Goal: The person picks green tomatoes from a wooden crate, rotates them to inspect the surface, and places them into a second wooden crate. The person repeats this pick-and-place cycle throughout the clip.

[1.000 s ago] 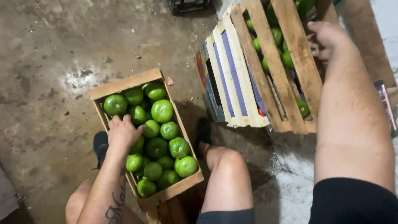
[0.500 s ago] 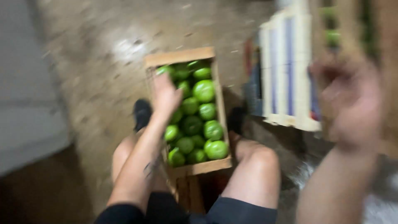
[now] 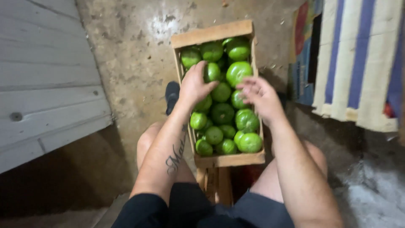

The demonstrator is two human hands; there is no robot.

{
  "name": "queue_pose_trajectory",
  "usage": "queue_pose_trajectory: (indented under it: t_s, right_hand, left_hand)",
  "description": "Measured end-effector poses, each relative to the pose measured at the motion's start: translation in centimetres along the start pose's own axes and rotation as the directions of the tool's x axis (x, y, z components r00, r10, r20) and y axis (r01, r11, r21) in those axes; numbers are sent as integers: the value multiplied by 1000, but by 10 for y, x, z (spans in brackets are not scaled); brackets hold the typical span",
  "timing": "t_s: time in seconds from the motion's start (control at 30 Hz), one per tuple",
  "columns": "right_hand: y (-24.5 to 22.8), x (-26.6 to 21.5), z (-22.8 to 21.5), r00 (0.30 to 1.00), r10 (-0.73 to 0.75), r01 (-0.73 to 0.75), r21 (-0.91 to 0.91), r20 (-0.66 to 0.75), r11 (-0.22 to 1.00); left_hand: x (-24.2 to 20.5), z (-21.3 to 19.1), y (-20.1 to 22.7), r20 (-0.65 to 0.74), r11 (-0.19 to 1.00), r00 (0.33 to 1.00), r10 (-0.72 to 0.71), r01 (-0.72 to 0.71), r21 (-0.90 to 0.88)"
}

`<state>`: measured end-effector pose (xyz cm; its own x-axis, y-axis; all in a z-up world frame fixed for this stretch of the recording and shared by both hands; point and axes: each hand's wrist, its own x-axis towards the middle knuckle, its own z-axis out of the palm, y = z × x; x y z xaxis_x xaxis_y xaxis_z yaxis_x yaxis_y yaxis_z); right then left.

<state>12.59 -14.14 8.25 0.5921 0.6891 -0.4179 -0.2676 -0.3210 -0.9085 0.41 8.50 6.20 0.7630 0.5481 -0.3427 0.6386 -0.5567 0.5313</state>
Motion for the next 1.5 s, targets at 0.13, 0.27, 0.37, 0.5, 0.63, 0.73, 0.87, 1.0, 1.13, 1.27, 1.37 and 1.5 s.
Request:
queue_pose_trajectory:
  t_s: [0.13, 0.27, 0.37, 0.5, 0.63, 0.73, 0.87, 1.0, 1.13, 1.27, 1.37, 1.5]
  right_hand:
    - [-7, -16, 10, 986, 114, -157, 461, 120, 873]
    - [-10, -10, 7, 982, 158, -189, 527, 104, 829]
    - [-7, -4, 0, 980, 183, -198, 554, 84, 809]
    - [3, -2, -3, 973, 210, -224, 575, 90, 787]
    - [7, 2, -5, 970, 236, -225, 573, 57, 788]
    - [9, 1, -5, 971, 236, -209, 599, 35, 773]
    - [-3, -4, -3, 983, 163, -178, 630, 82, 756]
    - [-7, -8, 3, 986, 156, -153, 622, 50, 768]
    - [-2, -8, 5, 978, 206, -143, 630, -27, 763]
    - [-9, -6, 4, 968, 246, -152, 682, -42, 715]
    - [9, 1, -4, 968, 247, -160, 632, -50, 758]
    - [21, 4, -8, 954, 294, -177, 670, -64, 721]
  left_hand:
    - [-16, -22, 13, 206, 785, 961, 185, -19, -619]
    - [-7, -6, -11, 317, 970, 948, 43, -115, 213]
    - [-14, 29, -4, 337, 834, 941, -29, -163, 527]
    - [-26, 41, 6, 277, 737, 954, -112, -107, 668]
    - [-9, 34, -9, 377, 887, 918, -125, -67, 457]
    - [-10, 8, 3, 463, 998, 885, -53, 39, 41]
    - [-22, -27, 45, 405, 757, 913, 41, 236, -609]
    - [-16, -11, 47, 319, 439, 933, 169, 219, -872]
    - [-19, -16, 58, 244, 251, 958, 150, 202, -947]
    - [-4, 22, 26, 208, 165, 976, 69, 195, -967]
    - [-7, 17, 29, 148, 169, 987, 63, 135, -976]
    - [-6, 13, 31, 107, 181, 993, 59, 94, -979]
